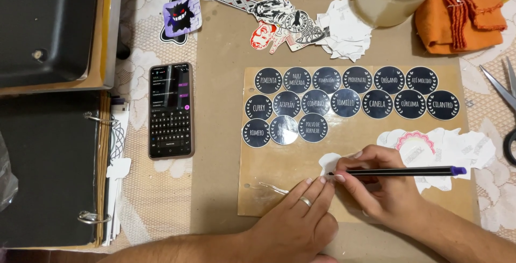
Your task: Peeling, organizing, and preparing sticker sheets for use, including using a pen and scissors.
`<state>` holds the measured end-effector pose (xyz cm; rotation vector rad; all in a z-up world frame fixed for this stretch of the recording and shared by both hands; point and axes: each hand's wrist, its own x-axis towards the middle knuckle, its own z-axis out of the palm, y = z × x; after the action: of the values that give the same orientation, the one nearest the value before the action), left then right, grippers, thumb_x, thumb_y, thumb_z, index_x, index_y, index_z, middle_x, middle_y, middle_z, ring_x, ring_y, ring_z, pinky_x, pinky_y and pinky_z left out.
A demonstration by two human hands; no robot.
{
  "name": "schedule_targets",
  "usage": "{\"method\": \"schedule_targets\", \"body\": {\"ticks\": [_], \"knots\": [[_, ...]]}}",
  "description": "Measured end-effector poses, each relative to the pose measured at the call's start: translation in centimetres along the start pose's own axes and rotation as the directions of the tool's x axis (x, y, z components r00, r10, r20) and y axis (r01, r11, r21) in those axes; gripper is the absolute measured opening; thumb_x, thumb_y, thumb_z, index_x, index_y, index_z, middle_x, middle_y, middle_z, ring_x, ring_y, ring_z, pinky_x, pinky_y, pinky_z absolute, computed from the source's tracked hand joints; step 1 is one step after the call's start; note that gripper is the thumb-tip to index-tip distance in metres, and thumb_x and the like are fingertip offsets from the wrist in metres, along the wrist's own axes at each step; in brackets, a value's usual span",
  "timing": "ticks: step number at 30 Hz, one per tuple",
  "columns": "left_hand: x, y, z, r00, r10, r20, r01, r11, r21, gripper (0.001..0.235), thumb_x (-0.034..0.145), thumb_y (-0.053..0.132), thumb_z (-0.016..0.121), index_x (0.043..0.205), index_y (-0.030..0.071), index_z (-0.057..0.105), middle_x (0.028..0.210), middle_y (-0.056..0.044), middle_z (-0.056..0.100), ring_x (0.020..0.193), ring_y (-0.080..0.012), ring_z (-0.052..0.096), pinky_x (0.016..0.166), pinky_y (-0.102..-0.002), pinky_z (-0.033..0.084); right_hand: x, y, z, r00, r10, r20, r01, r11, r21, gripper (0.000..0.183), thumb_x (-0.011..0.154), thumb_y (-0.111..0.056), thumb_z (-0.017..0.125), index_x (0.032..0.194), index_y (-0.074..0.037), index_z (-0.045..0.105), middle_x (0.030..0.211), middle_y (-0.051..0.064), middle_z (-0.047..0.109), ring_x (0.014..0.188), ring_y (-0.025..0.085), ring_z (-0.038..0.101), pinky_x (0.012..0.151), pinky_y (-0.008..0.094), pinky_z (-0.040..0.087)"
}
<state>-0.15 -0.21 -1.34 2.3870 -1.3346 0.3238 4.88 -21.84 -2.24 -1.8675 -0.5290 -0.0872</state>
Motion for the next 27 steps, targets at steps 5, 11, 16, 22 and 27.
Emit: {"method": "schedule_targets", "body": {"ticks": [5,11,16,22,27], "knots": [[-0.06,0.13,0.38,0.999,-0.001,-0.04,0.002,1.0,0.003,0.062,0.11,0.04,0.007,0.091,0.0,0.049,0.131,-0.039,0.06,0.125,-0.0506,0.061,0.112,-0.056,0.047,-0.21,0.08,-0.07,1.0,0.002,0.008,-0.002,1.0,0.007,0.036,0.087,-0.005,0.066,0.109,-0.005,0.037,0.085,0.01,0.073,0.058,0.008,0.071,0.055,0.016,0.054],[-0.14,0.17,0.57,0.999,-0.002,-0.034,0.003,1.0,0.028,0.058,0.111,0.038,0.01,0.09,0.002,0.049,0.133,-0.038,0.06,0.127,-0.049,0.061,0.112,-0.054,0.047,-0.19,-0.07,-0.07,1.0,0.002,-0.01,-0.002,1.0,-0.008,0.036,0.087,-0.005,0.067,0.108,-0.005,0.038,0.084,0.009,0.073,0.06,0.008,0.071,0.056,0.017,0.054],[-0.12,0.14,0.65,0.999,-0.003,-0.05,0.004,0.999,0.033,0.055,0.112,0.034,0.01,0.089,0.002,0.048,0.131,-0.038,0.06,0.125,-0.049,0.062,0.111,-0.054,0.048,-0.12,0.0,-0.07,0.999,-0.02,0.026,0.019,0.998,0.055,0.035,0.09,-0.004,0.062,0.11,-0.006,0.033,0.081,0.01,0.071,0.052,0.007,0.063,0.054,0.017,0.048],[0.01,0.22,0.65,0.998,-0.009,-0.057,0.012,0.998,0.053,0.041,0.111,0.019,0.018,0.09,0.002,0.049,0.131,-0.036,0.062,0.125,-0.0475,0.063,0.111,-0.053,0.049,-0.05,0.02,-0.02,1.0,0.004,-0.002,-0.004,0.999,0.035,0.035,0.088,-0.004,0.065,0.109,-0.006,0.037,0.084,0.009,0.073,0.06,0.008,0.071,0.057,0.016,0.053],[0.08,0.21,0.66,0.997,-0.014,-0.076,0.017,0.999,0.042,0.038,0.11,0.015,0.021,0.088,0.003,0.049,0.129,-0.036,0.063,0.124,-0.0478,0.063,0.11,-0.053,0.049,0.3,-0.5,-0.02,1.0,-0.017,0.01,0.017,0.999,0.035,0.033,0.09,-0.004,0.062,0.107,-0.006,0.035,0.077,0.008,0.069,0.05,0.007,0.06,0.049,0.016,0.045]]}}
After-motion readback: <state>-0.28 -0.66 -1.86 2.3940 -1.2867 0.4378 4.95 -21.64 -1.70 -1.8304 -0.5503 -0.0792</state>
